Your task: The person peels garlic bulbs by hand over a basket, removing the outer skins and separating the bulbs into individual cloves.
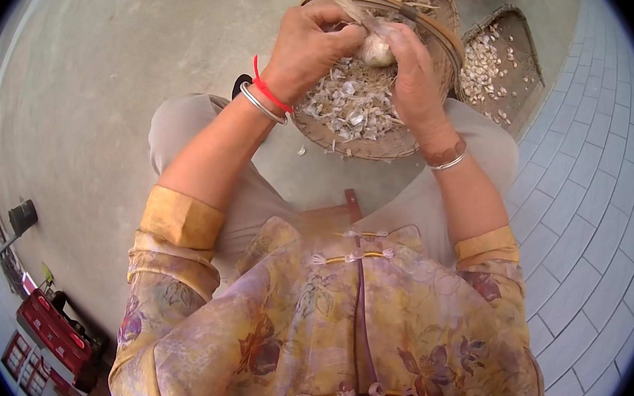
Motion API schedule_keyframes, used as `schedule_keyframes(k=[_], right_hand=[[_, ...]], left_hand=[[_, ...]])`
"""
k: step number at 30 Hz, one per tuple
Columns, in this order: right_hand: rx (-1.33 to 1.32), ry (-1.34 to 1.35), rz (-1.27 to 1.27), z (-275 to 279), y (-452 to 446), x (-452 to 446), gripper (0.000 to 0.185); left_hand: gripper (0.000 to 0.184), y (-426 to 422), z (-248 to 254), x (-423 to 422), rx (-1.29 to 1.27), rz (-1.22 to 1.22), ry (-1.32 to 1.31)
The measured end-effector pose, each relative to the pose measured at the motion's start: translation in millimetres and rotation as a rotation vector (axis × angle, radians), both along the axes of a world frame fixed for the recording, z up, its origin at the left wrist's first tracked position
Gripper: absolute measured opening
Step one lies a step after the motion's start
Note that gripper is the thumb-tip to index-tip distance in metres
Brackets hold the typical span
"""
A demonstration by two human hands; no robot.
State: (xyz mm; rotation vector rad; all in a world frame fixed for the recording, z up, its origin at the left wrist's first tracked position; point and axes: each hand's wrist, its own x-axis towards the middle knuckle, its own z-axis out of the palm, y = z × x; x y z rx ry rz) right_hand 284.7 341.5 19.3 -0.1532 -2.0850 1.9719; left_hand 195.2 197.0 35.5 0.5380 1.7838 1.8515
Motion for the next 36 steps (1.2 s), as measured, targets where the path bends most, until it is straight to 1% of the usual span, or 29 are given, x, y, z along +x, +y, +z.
schedule_keyframes(k=[1,4,7,8,9,10,11,13,14,16,17,19,20,22,23,25,26,28,29,33,35,36], right_hand=[[-0.091,-0.046,-0.012,0.3,-0.3,-1.0,0.036],[-0.134,-0.033,-0.009,1.7,-1.8,-2.7,0.036],[-0.095,-0.049,0.013,-0.7,-2.4,-0.7,0.037],[-0.095,-0.049,0.013,-12.7,-0.8,-0.2,0.037],[0.201,0.12,-0.027,-34.1,2.3,0.0,0.037],[0.351,0.205,-0.038,-36.0,5.9,-0.3,0.036],[0.498,0.293,-0.064,-37.8,9.3,-0.7,0.036],[-1.029,-0.358,0.415,-13.3,18.1,-5.0,0.036],[-1.029,-0.36,0.414,-10.6,18.3,-6.4,0.036],[-1.076,-0.46,0.51,-8.7,18.2,-9.1,0.036],[-1.075,-0.46,0.51,-9.0,18.8,-9.6,0.036],[-1.118,-0.476,0.551,-7.8,17.9,-11.0,0.038],[-1.117,-0.476,0.556,-5.9,16.3,-10.7,0.038],[-1.079,-0.442,0.517,3.6,10.3,-8.8,0.041],[-1.079,-0.446,0.518,-0.1,9.1,-8.5,0.041],[-0.918,-0.365,0.297,-6.1,3.8,-8.2,0.042],[-0.919,-0.37,0.302,-6.6,2.5,-7.6,0.042],[-0.466,-0.271,0.168,6.1,-6.2,-6.7,0.042],[-0.49,-0.264,0.177,3.6,-5.6,-7.2,0.039],[-0.46,-0.288,0.152,1.9,-4.8,-6.8,0.038],[-0.501,-0.337,0.154,1.9,-4.2,-5.5,0.035],[-0.5,-0.339,0.154,1.5,-4.9,-5.0,0.035]], left_hand=[[0.016,0.3,-1.1,0.6,0.018,0.019,0.041],[0.016,-0.7,3.1,-0.4,0.025,-0.007,0.006],[0.015,1.9,-1.8,-0.3,0.031,0.029,0.003],[0.015,1.2,-2.3,-1.3,0.031,0.03,0.003],[0.016,-0.2,2.6,-2.8,-0.046,0.012,0.073],[0.016,-2.1,5.5,-4.1,-0.122,-0.005,0.144],[0.016,-4.0,4.8,-6.6,-0.122,-0.002,0.145],[0.016,-6.1,2.7,-12.2,-0.202,-0.063,0.23],[0.016,-7.1,2.2,-12.4,-0.201,-0.063,0.228],[0.018,-8.1,4.6,-12.0,-0.24,-0.05,0.436],[0.018,-8.1,5.7,-11.4,-0.24,-0.05,0.436],[0.018,-8.4,7.2,-9.5,-0.097,-0.113,0.343],[0.018,-7.8,4.8,-9.3,-0.098,-0.109,0.345],[0.019,-4.9,-0.2,-8.1,0.069,-0.206,0.182],[0.019,-5.0,-3.1,-7.9,0.07,-0.203,0.179],[0.018,-5.8,-1.9,-6.9,-0.042,-0.068,0.414],[0.018,-6.3,-1.1,-6.8,-0.045,-0.062,0.412],[0.017,-7.1,2.6,-7.2,-0.144,-0.002,0.349],[0.018,-8.2,-1.6,-11.2,-0.14,-0.035,0.341],[0.024,-12.2,-7.7,-16.2,-0.093,-0.068,0.274],[0.025,-14.4,-8.0,-17.6,-0.159,-0.096,0.366],[0.025,-14.7,-5.6,-17.2,-0.159,-0.095,0.364]])
